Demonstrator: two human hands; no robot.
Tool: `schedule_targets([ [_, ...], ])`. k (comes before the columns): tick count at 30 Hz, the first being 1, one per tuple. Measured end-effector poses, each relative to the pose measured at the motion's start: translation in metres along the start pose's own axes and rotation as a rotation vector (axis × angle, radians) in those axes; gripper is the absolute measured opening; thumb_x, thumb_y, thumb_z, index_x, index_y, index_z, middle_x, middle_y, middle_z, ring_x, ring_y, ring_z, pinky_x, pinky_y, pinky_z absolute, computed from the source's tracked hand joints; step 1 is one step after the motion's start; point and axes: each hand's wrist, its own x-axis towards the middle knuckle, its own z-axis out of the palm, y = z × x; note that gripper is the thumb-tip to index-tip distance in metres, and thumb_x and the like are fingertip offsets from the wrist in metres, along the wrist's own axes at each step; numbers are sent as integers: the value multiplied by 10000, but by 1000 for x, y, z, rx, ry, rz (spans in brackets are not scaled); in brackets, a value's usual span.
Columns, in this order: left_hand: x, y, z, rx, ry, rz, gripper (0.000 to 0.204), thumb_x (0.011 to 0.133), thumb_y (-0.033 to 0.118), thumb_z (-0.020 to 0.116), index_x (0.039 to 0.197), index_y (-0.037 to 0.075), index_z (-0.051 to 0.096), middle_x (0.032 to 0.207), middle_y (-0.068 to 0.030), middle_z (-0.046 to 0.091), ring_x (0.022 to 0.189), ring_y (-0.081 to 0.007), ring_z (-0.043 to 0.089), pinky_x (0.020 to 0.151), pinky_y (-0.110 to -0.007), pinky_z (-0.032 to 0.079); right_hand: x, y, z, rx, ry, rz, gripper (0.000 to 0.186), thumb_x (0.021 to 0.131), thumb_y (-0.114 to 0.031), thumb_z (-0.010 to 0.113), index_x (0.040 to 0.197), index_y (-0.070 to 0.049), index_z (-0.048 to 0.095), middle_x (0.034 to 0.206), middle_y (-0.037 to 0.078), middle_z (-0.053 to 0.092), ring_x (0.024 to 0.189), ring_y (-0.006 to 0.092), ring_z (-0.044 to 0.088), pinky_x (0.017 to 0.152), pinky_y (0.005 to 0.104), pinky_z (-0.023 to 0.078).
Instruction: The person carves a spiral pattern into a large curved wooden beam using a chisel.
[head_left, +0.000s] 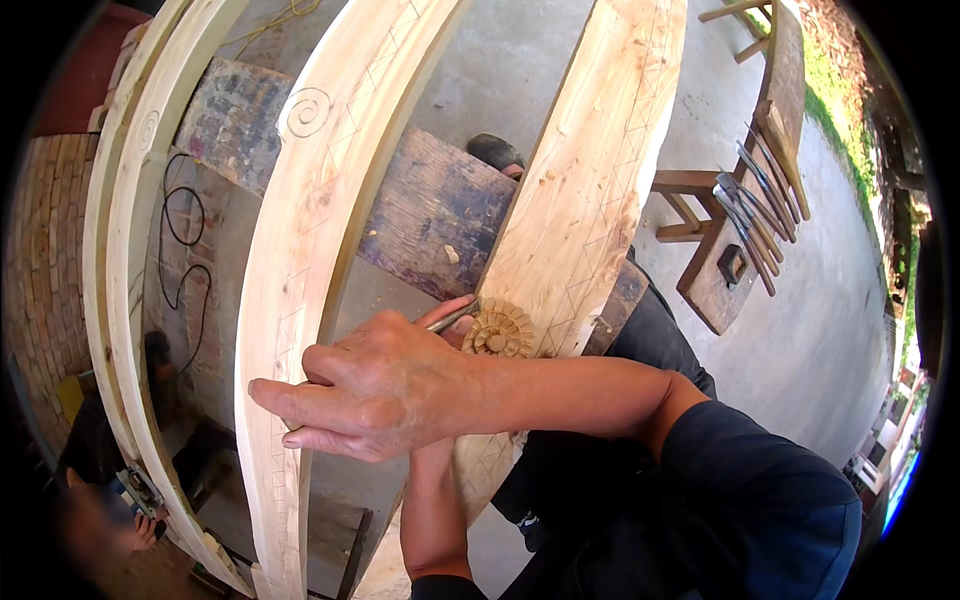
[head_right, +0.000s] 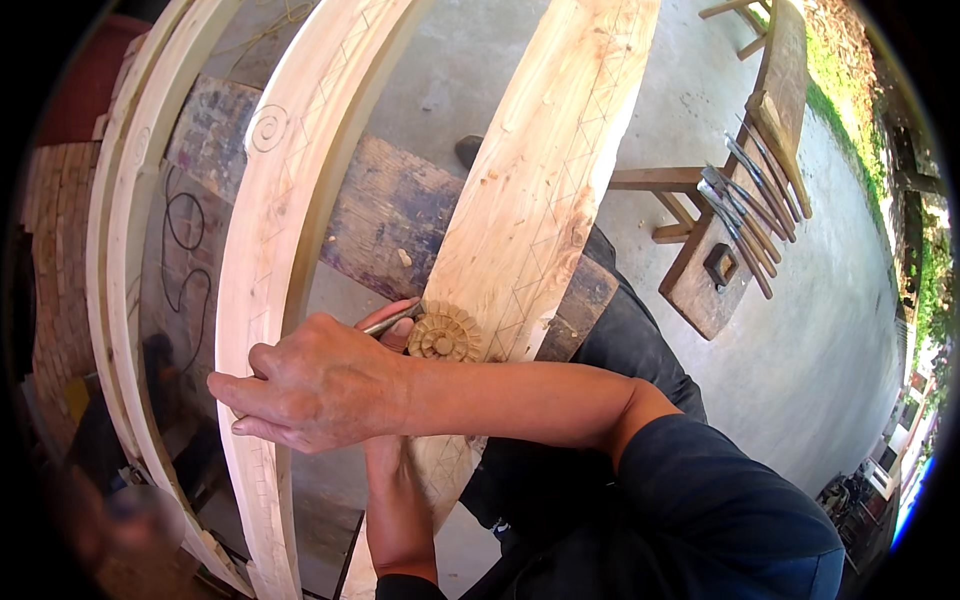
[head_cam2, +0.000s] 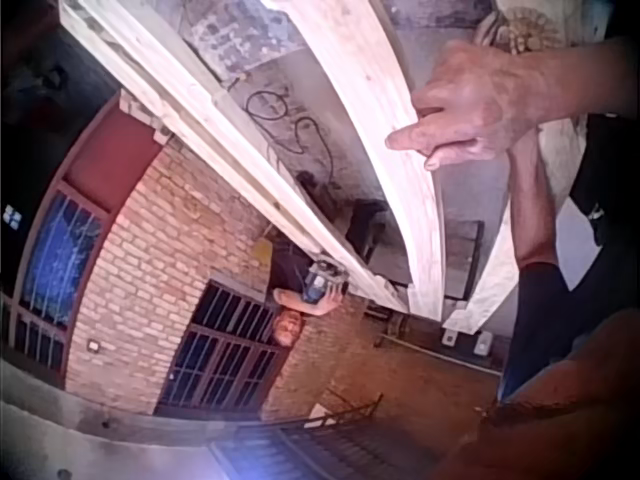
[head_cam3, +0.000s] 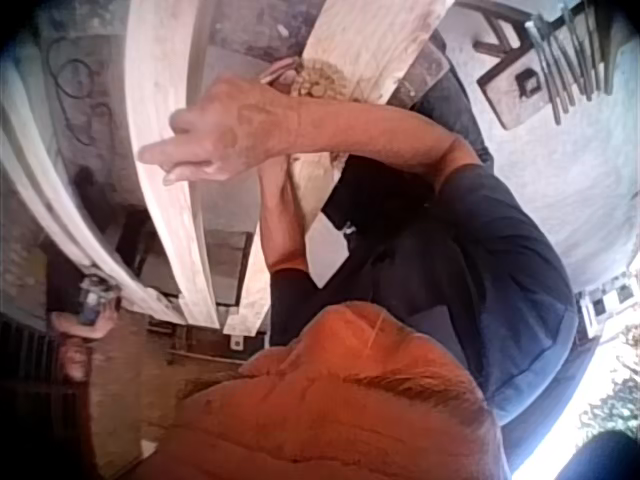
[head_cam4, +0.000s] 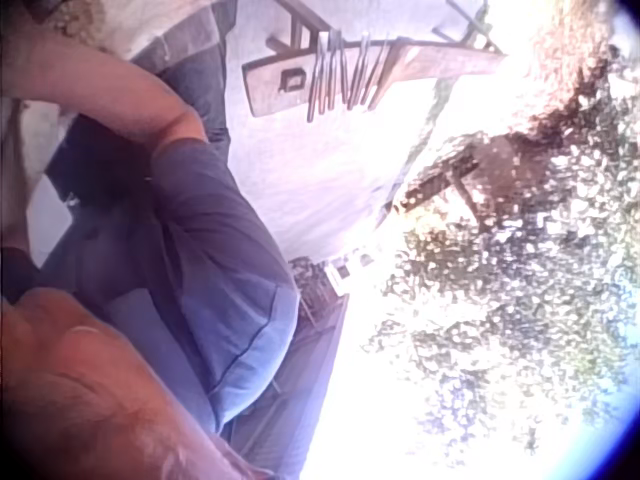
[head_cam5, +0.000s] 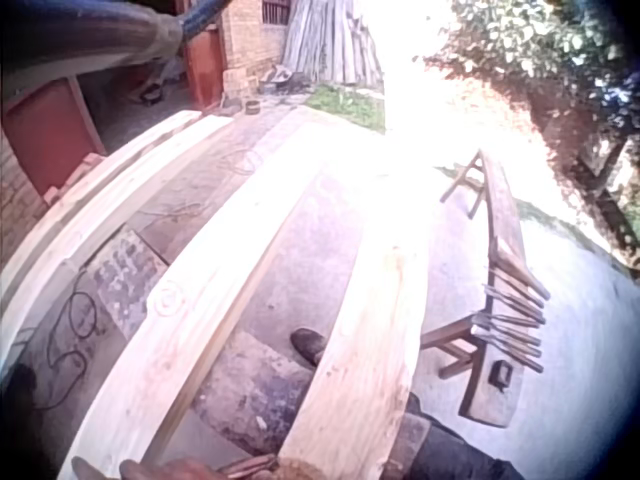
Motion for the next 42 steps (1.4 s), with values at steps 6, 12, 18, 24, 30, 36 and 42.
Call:
schedule_targets([
  [6, -1, 0, 1, 5, 1, 2, 341, 927, 187, 886, 1193, -12, 810, 942, -91, 776, 777, -223, 746, 689, -322, 564, -2, 3, 3, -53, 17, -35, 485, 971, -403, 823, 1373, -146, 732, 712, 19, 532, 505, 185, 604, 431, 376, 462],
  [12, -2, 0, 1, 8, -1, 0, 340, 924, 187, 888, 1190, -11, 812, 946, -92, 777, 781, -225, 748, 692, -323, 566, -3, 3, 4, -34, 25, -35, 472, 970, -394, 823, 1348, -127, 732, 704, 22, 519, 508, 196, 612, 437, 390, 465],
  [18, -2, -1, 1, 14, 1, 2, 339, 922, 187, 890, 1187, -9, 813, 950, -93, 779, 785, -227, 750, 696, -324, 568, 0, -2, -1, 18, 16, 9, 383, 960, -363, 823, 1183, -84, 685, 681, 86, 631, 559, 320, 696, 483, 452, 534],
  [24, -3, -2, 2, 12, 2, 2, 338, 919, 187, 893, 1183, -8, 814, 954, -94, 780, 789, -229, 752, 699, -325, 571, -2, 2, 2, -33, 34, -46, 458, 992, -396, 811, 1334, -104, 722, 694, 16, 492, 500, 182, 597, 438, 374, 466],
  [30, -3, -3, 1, 18, 5, 5, 336, 917, 188, 895, 1180, -7, 815, 958, -95, 782, 793, -231, 754, 703, -326, 573, -2, 2, 2, -26, 33, -47, 451, 1000, -393, 808, 1330, -98, 722, 696, 14, 493, 500, 177, 593, 438, 369, 466],
  [36, -3, -4, 1, 18, 0, 10, 335, 914, 188, 897, 1176, -6, 816, 962, -96, 784, 797, -233, 756, 706, -327, 575, -2, 2, 3, -28, 38, -49, 445, 1006, -392, 803, 1327, -95, 724, 696, 12, 496, 501, 177, 594, 438, 364, 467],
  [42, -3, -2, 1, 19, 3, 23, 334, 912, 188, 899, 1173, -4, 818, 966, -97, 785, 801, -235, 757, 709, -328, 577, -2, 2, 2, -34, 32, -38, 435, 998, -395, 805, 1313, -103, 729, 700, 14, 501, 501, 183, 598, 437, 369, 466],
])
